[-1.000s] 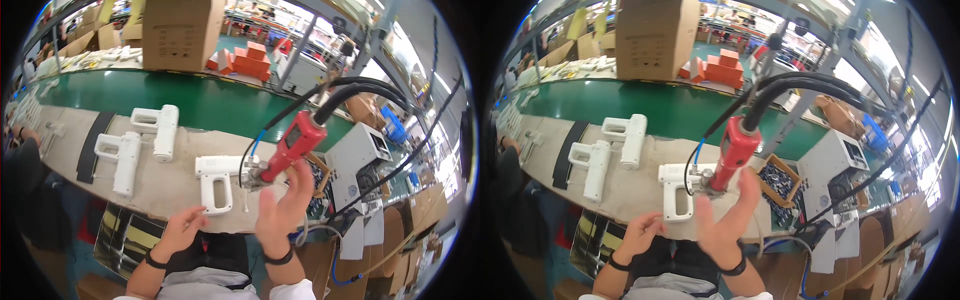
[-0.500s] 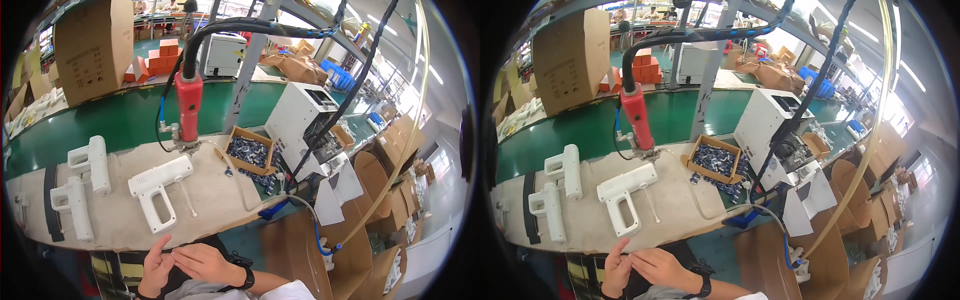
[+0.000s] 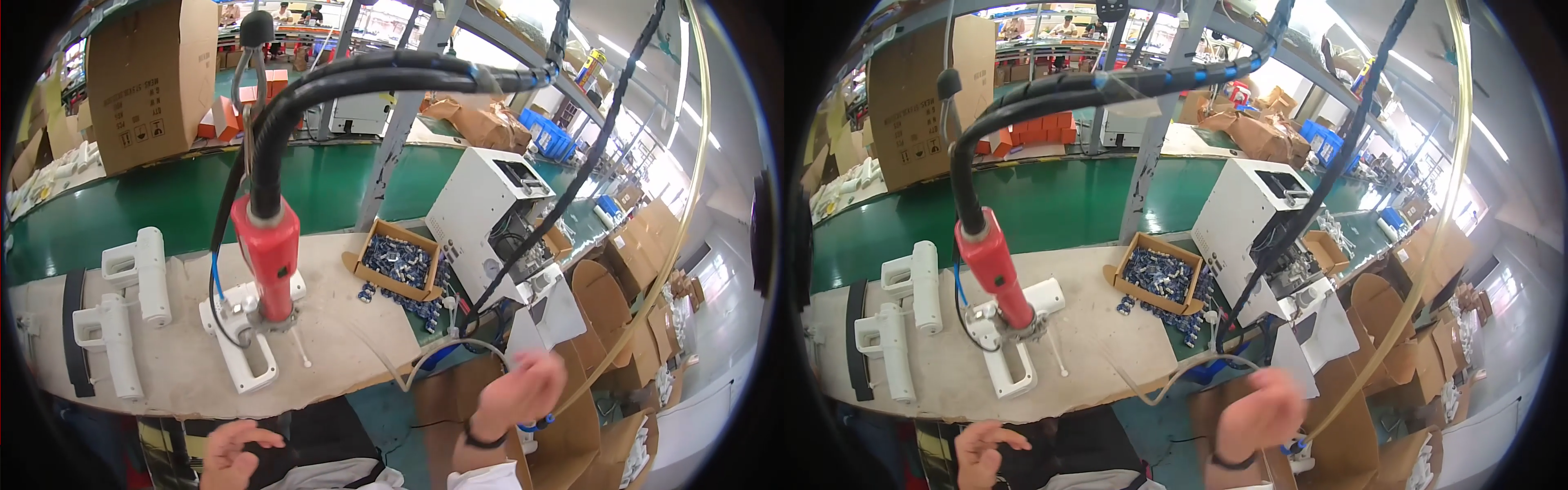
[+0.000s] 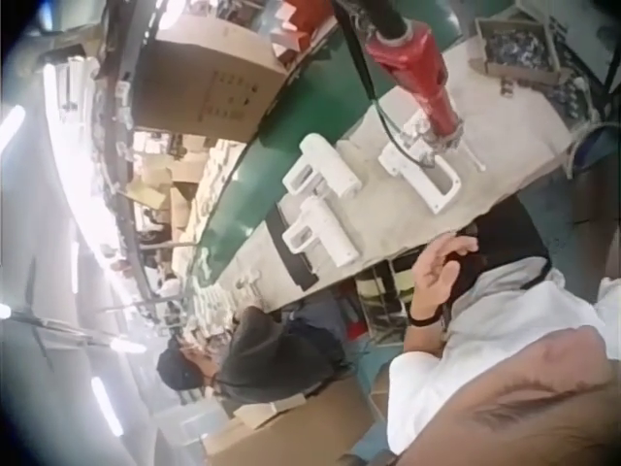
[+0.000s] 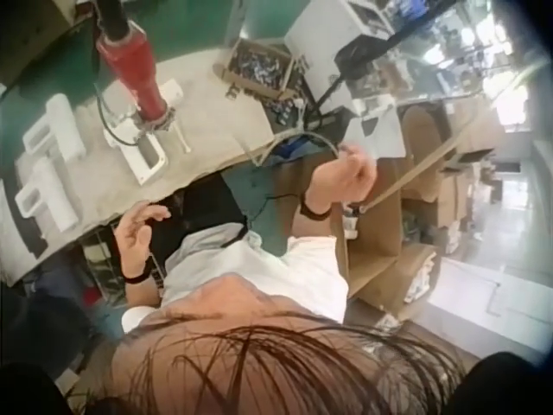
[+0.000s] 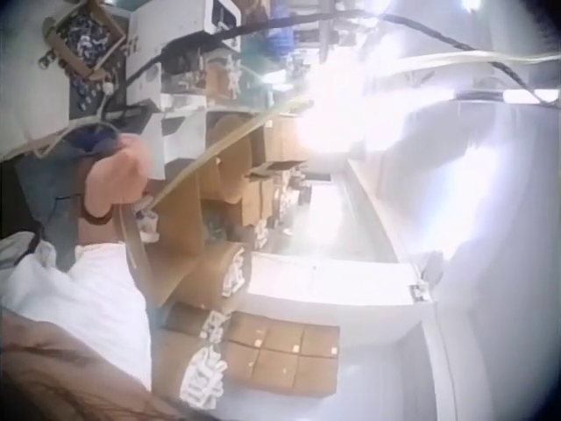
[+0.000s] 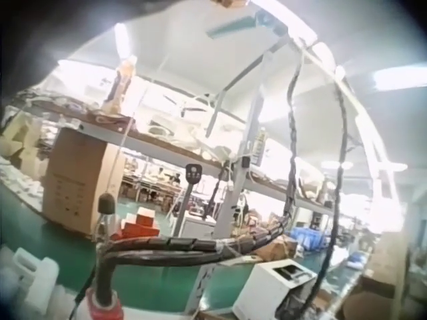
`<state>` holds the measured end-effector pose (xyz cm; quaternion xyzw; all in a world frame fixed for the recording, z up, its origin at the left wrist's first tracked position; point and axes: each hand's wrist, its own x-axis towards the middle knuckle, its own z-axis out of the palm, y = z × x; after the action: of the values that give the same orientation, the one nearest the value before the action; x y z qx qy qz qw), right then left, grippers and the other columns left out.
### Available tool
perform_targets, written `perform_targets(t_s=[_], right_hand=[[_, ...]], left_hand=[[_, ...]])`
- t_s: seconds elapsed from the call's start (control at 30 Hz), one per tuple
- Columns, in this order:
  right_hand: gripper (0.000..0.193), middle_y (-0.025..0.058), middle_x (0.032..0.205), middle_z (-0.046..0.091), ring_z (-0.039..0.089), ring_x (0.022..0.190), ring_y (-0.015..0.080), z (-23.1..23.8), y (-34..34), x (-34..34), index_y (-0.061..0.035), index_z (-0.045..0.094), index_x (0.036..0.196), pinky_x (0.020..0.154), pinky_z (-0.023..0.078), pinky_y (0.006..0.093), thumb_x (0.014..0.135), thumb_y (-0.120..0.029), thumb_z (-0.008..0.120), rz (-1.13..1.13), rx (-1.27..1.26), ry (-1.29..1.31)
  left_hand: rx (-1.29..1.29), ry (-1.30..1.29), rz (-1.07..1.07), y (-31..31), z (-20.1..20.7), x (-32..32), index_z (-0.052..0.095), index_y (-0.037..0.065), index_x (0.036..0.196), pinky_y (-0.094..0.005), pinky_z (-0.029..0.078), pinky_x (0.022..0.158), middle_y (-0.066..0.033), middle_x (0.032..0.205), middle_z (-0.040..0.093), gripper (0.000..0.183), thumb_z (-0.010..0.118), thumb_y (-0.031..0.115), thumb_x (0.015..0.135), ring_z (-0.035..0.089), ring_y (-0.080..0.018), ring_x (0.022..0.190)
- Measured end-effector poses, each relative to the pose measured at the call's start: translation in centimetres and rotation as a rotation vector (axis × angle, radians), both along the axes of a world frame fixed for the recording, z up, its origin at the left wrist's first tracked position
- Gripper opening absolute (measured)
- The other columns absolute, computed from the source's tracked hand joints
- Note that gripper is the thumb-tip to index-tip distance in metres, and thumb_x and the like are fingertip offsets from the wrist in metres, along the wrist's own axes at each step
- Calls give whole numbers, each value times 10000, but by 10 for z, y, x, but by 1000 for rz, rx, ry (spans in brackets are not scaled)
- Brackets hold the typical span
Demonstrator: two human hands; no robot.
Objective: The person assembles a white plastic device by joining the housing halves together and securing them with a power screwdriver. They then set the device aside, pick up a small orange component, and begin preparing another housing.
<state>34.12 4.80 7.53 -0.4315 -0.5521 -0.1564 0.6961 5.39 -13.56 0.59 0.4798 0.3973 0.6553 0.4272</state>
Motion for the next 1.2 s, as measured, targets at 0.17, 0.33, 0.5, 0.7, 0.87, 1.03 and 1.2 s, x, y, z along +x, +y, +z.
perform_targets(t_s=[0.17, 0.33, 0.5, 0.7, 0.87, 1.03, 1.2], right_hand=[[200, 59, 878, 625, 539, 740, 93, 50, 121, 56, 16, 632, 948, 663, 441, 247, 945, -168, 552, 154, 53, 473], [246, 76, 894, 645, 574, 799, 134, 62, 230, 80, 50, 621, 1013, 720, 458, 247, 947, -177, 556, 24, -33, 222], [254, 59, 938, 644, 585, 859, 132, -10, 270, 116, 22, 585, 1115, 729, 465, 252, 955, -167, 531, 168, -217, 295], [188, 32, 930, 647, 564, 810, 82, 14, 163, 72, -33, 598, 1081, 629, 432, 226, 936, -139, 544, 276, -85, 626], [198, 50, 741, 557, 512, 662, 126, 24, 59, 17, 11, 539, 1051, 558, 398, 235, 931, -144, 512, 368, 73, 365], [291, 99, 663, 541, 499, 592, 176, 17, -23, -67, 43, 500, 985, 537, 395, 277, 935, -243, 524, 896, -41, -55], [394, 105, 966, 611, 578, 871, 204, 25, -11, -157, 11, 492, 1166, 842, 458, 333, 826, -86, 664, 893, -233, 44]], left_hand=[[-48, 29, 295, -16, -27, -27, 498, -29, 1226, -257, 476, 637, -129, 820, 658, 355, 554, 156, 928, 619, -174, 692], [-72, -68, 492, -26, -30, -36, 523, -18, 1145, -323, 513, 609, -171, 852, 666, 322, 583, 199, 914, 644, -252, 665], [-68, -77, 501, -28, -36, -34, 524, -20, 1144, -318, 510, 614, -162, 846, 664, 329, 590, 206, 914, 645, -245, 671], [-210, -7, 524, -28, -28, -33, 509, -21, 1158, -298, 487, 629, -147, 863, 641, 321, 563, 203, 935, 625, -228, 701], [-283, 96, 572, -4, -31, -46, 567, -24, 1134, -252, 485, 648, -80, 977, 640, 279, 586, 8, 857, 592, -128, 770], [-434, 484, 689, 59, -44, -64, 434, 20, 1273, -280, 493, 683, -102, 1065, 575, 504, 656, 166, 845, 573, -143, 788], [-723, 709, 595, 99, -50, -63, 176, 15, 1436, -422, 504, 766, -224, 1037, 619, 915, 700, 360, 771, 623, -361, 903]])
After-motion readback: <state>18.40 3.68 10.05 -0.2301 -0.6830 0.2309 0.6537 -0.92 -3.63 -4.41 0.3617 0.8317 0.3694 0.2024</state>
